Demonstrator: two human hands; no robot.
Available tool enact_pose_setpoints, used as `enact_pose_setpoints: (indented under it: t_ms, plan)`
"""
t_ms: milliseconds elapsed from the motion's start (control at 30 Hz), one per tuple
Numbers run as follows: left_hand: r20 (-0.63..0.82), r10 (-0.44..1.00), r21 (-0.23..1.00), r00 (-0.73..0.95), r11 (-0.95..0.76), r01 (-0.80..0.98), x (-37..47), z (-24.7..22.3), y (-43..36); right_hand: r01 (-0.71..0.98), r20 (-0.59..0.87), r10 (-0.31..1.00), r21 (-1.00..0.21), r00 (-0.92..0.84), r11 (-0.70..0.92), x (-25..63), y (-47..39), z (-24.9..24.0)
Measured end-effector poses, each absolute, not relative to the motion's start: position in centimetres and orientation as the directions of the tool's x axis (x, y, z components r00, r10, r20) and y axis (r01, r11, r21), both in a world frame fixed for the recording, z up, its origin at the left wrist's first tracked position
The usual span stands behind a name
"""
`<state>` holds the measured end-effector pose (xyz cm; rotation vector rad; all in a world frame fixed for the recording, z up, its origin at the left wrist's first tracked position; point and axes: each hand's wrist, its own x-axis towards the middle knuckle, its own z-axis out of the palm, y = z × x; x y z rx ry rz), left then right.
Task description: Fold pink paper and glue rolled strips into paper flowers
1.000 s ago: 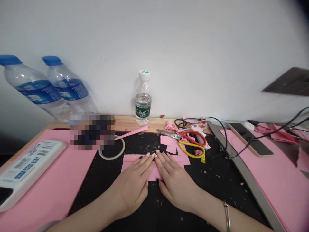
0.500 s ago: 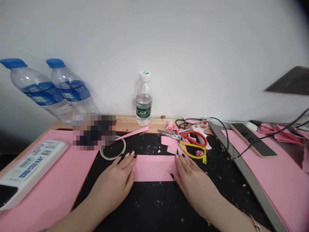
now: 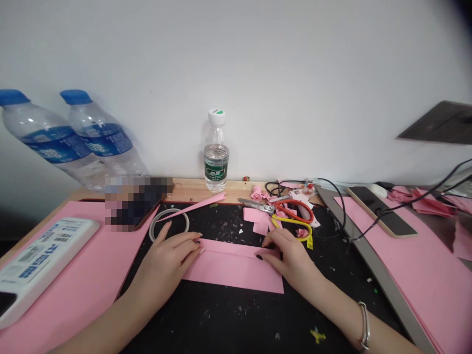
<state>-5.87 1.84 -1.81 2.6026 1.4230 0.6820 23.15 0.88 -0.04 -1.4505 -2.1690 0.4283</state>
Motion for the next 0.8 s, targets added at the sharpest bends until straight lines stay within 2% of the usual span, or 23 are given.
enact_pose_setpoints:
  t_ms: [167, 267, 367, 433, 633, 800]
  plan:
    - [0.282, 0.867, 0.393, 0.411, -0.495, 0.775, -6.1, -1.9, 2.3, 0.7, 0.191, 0.923, -0.605, -0.336, 0.38, 23.0, 0.9, -0.3]
    - [0.336, 0.832, 0.405, 0.442, -0.551, 0.73, -6.0, -2.1, 2.5, 0.65, 0.271, 0.886, -0.605, -0.375, 0.46, 23.0, 1.0, -0.6]
    - [0.363, 0.802, 0.401, 0.474, -0.594, 0.697, -5.8, -1.9, 2.5, 0.656, 0.404, 0.824, -0.503, -0.397, 0.563, 23.1, 1.0, -0.9]
    - [0.376, 0.797, 0.406, 0.473, -0.601, 0.689, -5.6, -1.8, 2.4, 0.683, 0.436, 0.79, -0.414, -0.431, 0.601, 23.3, 1.0, -0.9]
    - [0.421, 0.732, 0.399, 0.535, -0.679, 0.616, -5.9, -2.6, 2.1, 0.727, 0.413, 0.736, -0.216, -0.537, 0.652, 23.8, 0.8, -0.8]
    - [0.322, 0.725, 0.352, 0.609, -0.689, 0.633, -6.6, -3.4, 1.9, 0.772, 0.314, 0.77, -0.15, -0.555, 0.618, 23.8, 0.6, -0.9]
